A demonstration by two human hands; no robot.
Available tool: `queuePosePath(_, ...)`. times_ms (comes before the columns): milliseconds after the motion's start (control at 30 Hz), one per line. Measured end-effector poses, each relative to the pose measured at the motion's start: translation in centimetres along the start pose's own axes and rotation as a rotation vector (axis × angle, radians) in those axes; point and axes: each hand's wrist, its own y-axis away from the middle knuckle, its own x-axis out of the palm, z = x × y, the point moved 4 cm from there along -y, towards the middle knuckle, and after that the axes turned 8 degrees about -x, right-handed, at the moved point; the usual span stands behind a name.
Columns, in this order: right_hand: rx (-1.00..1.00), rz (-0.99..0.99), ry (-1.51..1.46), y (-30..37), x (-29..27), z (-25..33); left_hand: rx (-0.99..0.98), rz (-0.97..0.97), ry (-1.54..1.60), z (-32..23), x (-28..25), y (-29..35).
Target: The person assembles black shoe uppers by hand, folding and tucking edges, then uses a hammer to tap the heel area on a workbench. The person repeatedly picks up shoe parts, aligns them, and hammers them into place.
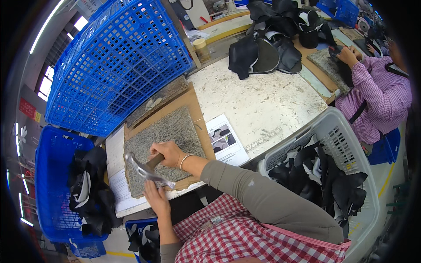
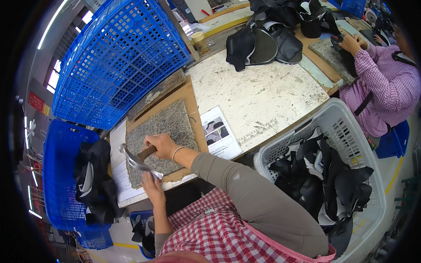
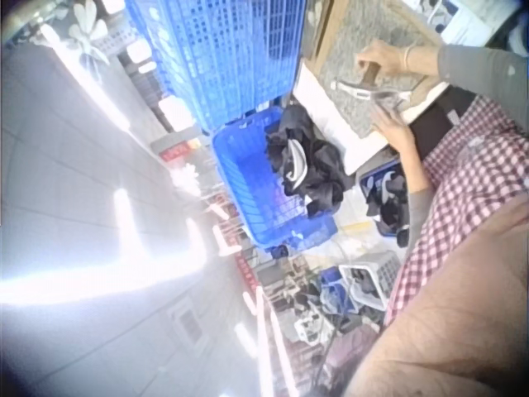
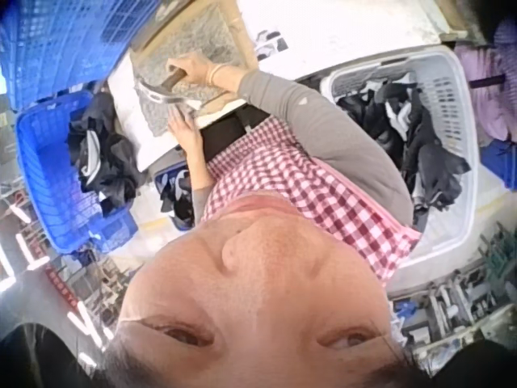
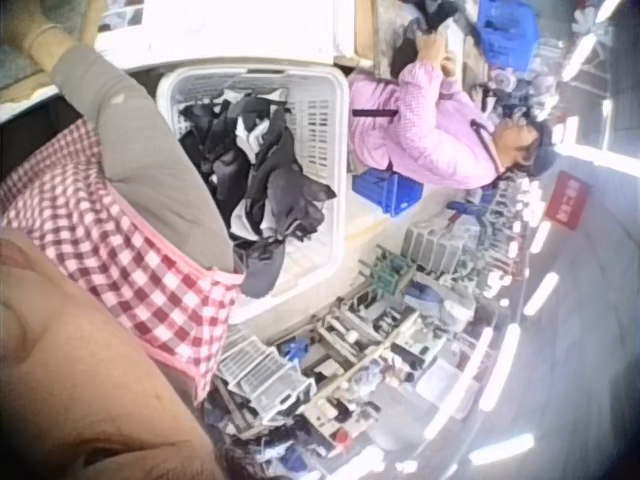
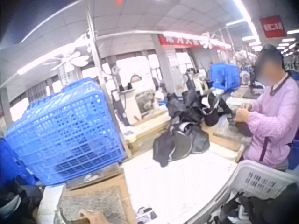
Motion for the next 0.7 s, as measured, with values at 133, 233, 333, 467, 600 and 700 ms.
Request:
queuePosePath(133, 0.128, -0.053, -0.026, -0.2, -0.3, -1.5, 0.006, -0.161, 0.088, 1.6, 0.2, 1.6)
queuePosePath(233, 0.174, -0.031, 0.054, -0.5, 0.1, -2.8, -0.049, -0.226, 0.055, 1.9, 1.3, 1.9)
queuePosePath(333, 0.084, -0.001, 0.233, -0.7, 0.4, -3.2, -0.064, -0.273, 0.016, 2.1, 2.0, 1.8)
queuePosePath(467, 0.076, 0.080, 0.184, -0.3, 0.7, -2.9, -0.118, -0.240, -0.065, 2.8, 2.8, 1.7)
queuePosePath(600, 0.083, 0.079, 0.140, -0.1, 0.4, -2.1, -0.066, -0.276, -0.075, 3.1, 2.9, 1.9)
queuePosePath(700, 0.154, -0.002, 0.053, -0.3, 0.0, -2.5, -0.055, -0.273, -0.056, 3.1, 3.0, 1.7)
